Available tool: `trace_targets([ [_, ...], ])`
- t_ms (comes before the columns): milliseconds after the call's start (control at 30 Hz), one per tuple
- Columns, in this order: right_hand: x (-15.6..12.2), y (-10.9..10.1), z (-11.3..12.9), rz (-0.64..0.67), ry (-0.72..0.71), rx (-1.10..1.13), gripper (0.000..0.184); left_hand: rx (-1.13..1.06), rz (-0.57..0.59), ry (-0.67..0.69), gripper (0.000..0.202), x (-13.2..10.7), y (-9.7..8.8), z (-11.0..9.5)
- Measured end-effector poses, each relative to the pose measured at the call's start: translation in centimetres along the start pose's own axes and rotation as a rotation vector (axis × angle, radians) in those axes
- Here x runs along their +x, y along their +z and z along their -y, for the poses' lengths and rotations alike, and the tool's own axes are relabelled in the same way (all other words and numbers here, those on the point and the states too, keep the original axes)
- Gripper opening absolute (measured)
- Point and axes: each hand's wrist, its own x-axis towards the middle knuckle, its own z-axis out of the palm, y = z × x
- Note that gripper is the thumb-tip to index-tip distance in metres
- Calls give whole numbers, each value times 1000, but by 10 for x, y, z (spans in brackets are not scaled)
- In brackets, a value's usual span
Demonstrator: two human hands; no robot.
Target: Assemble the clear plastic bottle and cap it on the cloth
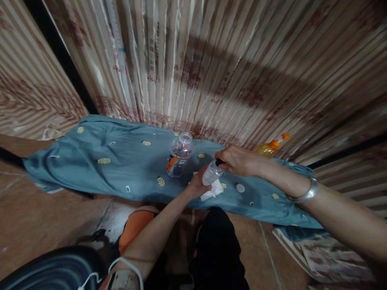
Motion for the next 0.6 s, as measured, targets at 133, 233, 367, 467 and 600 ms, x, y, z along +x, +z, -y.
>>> trace_targets([
  [133, 1, 2, -1, -10, 65, -54, 37, -5, -4, 6, 85, -1, 0, 0],
  [233, 0, 1, -2, -16, -18, 19, 30, -8, -1, 9, 86, 0, 0, 1],
  [367, -2, -1, -1, 25, 70, -24, 32, 2, -7, 10, 85, 1, 2, 2],
  [467, -2, -1, -1, -1, 59, -12, 34, 6, -12, 11, 84, 1, 1, 3],
  [600, -1, 2, -1, 1, -5, -14, 28, -5, -7, 23, 83, 1, 1, 1],
])
